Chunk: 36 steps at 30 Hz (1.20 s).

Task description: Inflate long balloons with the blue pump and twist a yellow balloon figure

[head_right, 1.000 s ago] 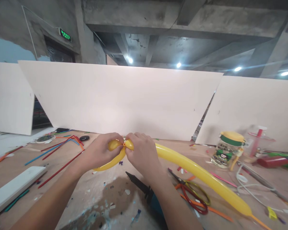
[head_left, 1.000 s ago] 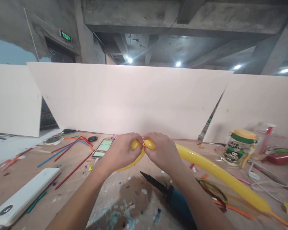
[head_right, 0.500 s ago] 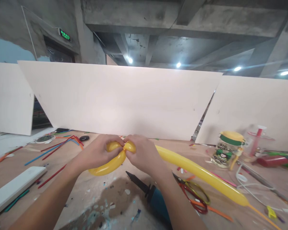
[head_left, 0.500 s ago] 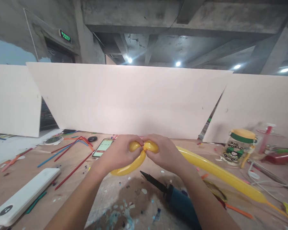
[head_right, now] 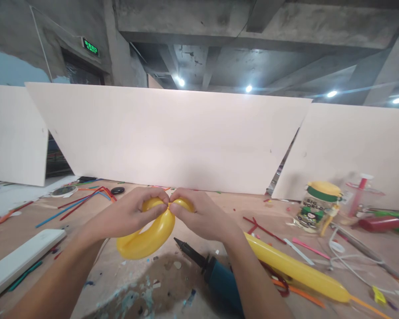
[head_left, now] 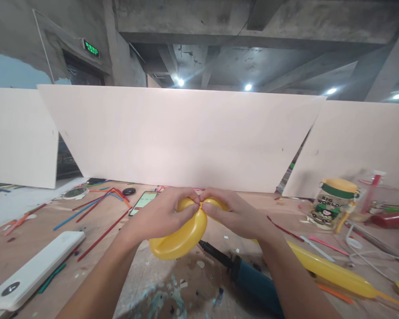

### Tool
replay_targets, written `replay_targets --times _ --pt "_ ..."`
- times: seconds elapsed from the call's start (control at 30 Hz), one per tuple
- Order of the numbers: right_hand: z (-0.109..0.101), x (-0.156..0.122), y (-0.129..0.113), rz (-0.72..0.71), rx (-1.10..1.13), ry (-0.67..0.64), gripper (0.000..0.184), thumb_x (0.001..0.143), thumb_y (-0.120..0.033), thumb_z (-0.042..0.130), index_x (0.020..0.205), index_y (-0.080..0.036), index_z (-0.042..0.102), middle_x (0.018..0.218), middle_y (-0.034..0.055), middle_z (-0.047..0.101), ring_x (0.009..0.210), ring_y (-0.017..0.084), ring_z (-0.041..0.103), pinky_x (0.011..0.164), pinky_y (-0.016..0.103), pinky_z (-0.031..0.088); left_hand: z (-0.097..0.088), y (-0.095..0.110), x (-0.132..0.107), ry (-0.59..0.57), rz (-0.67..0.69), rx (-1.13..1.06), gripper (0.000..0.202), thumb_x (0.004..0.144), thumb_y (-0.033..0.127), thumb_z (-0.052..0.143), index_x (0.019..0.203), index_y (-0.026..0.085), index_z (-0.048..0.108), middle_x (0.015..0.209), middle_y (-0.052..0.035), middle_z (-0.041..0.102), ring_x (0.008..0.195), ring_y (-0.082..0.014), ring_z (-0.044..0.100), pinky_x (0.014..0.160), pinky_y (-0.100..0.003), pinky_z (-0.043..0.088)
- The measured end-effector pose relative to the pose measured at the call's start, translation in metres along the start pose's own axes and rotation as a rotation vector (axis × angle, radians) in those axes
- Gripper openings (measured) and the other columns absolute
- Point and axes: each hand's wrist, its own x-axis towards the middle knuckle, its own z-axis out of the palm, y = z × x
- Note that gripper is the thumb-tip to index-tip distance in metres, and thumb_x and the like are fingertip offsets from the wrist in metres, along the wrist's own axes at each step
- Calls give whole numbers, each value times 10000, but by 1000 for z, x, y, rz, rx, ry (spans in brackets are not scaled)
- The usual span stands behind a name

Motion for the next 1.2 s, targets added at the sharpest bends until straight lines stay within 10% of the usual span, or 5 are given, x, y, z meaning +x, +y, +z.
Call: replay_targets --times 0.43,0.73,1.0,1.2 --pt "16 7 8 -248 -12 429 126 831 -134 544 847 -207 646 884 35 653 841 158 606 776 296 480 9 7 5 135 -156 -122 287 749 453 621 918 226 570 703 39 565 623 -131 530 566 -243 404" --pt "16 3 0 -257 175 485 96 899 -178 488 871 -217 571 968 44 569 937 163 563 836 348 471 -4 12 -2 31 -190 -434 235 748 367 664 931 232 606 697 42 596 589 -93 554 528 -187 421" --pt "18 -1 -1 -554 -424 741 243 758 -33 610 874 -245 631 1037 56 531 965 210 543 814 401 487 -1 -1 2 -120 -249 -1060 236 705 296 718 870 196 583 699 1 646 563 -115 602 527 -208 456" --pt "21 2 10 -615 -466 810 318 732 11 610 888 -266 633 1039 46 510 941 199 568 786 388 515 4 -4 5 -210 -310 -1392 146 678 223 653 806 175 603 637 -17 635 522 -138 596 498 -226 454"
